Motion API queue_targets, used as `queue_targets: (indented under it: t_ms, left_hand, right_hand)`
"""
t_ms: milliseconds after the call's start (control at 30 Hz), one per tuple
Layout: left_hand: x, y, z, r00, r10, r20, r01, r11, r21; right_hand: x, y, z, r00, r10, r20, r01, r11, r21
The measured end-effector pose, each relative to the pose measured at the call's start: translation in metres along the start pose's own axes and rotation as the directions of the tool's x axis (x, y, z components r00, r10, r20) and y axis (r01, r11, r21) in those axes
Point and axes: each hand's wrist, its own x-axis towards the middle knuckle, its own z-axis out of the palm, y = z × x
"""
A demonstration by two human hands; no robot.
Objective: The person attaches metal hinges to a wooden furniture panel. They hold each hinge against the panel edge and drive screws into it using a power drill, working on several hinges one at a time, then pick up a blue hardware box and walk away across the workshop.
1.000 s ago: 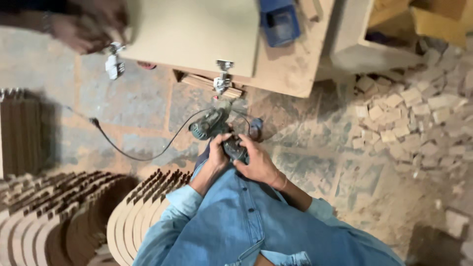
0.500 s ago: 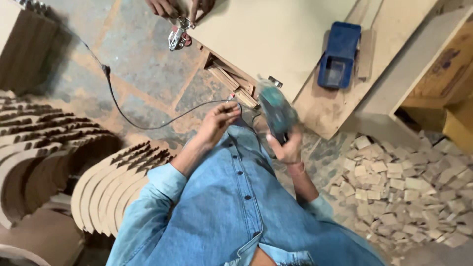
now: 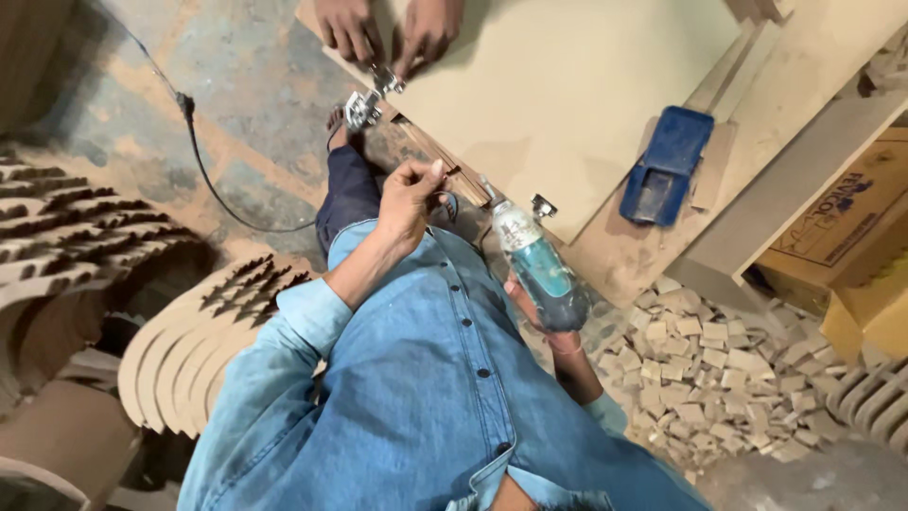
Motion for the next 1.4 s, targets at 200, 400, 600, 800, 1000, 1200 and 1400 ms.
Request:
queue_targets:
  t_ms: [200,400,600,800,1000,1200,1400]
  left_hand:
    - [0.058,0.065,-0.02,0.964,-0.245,0.105,0.234,0.967,0.105]
    - [0.087,0.115,-0.037,0.866,-0.423,0.268,0.387,0.905,0.179]
    - [0.087,0.135,-0.037,0.783,-0.555,0.28,0.524,0.832,0.183]
    - [0.089,0.153,-0.026,0.733,-0.604,0.314,0.535,0.796,0.283]
    - [0.083,0.145,-0.032,0.679,-0.693,0.244,0.63,0.72,0.292]
    - [0.092,0.111,-0.037,0.8,-0.6,0.022,0.582,0.784,0.215]
    - [0.107,0.103,-0.044,0.826,-0.564,-0.023,0.563,0.821,0.094]
  right_hand:
    - [0.051,-0.053,0.081,0.973,0.203,-0.109,-0.21,0.976,-0.056]
    - [0.076,-0.115,0.135,0.947,0.281,-0.154,-0.292,0.955,-0.051]
    - [0.072,-0.136,0.147,0.918,0.35,-0.185,-0.357,0.934,-0.005]
    - [0.064,-0.131,0.148,0.898,0.404,-0.175,-0.389,0.914,0.112]
    - [0.056,-0.09,0.152,0.836,0.547,-0.051,-0.459,0.745,0.484]
    - [0.08,-0.027,0.166,0.7,0.686,0.197,-0.412,0.163,0.896]
    - [0.118,-0.053,0.173,0.893,0.441,-0.087,-0.429,0.894,0.13]
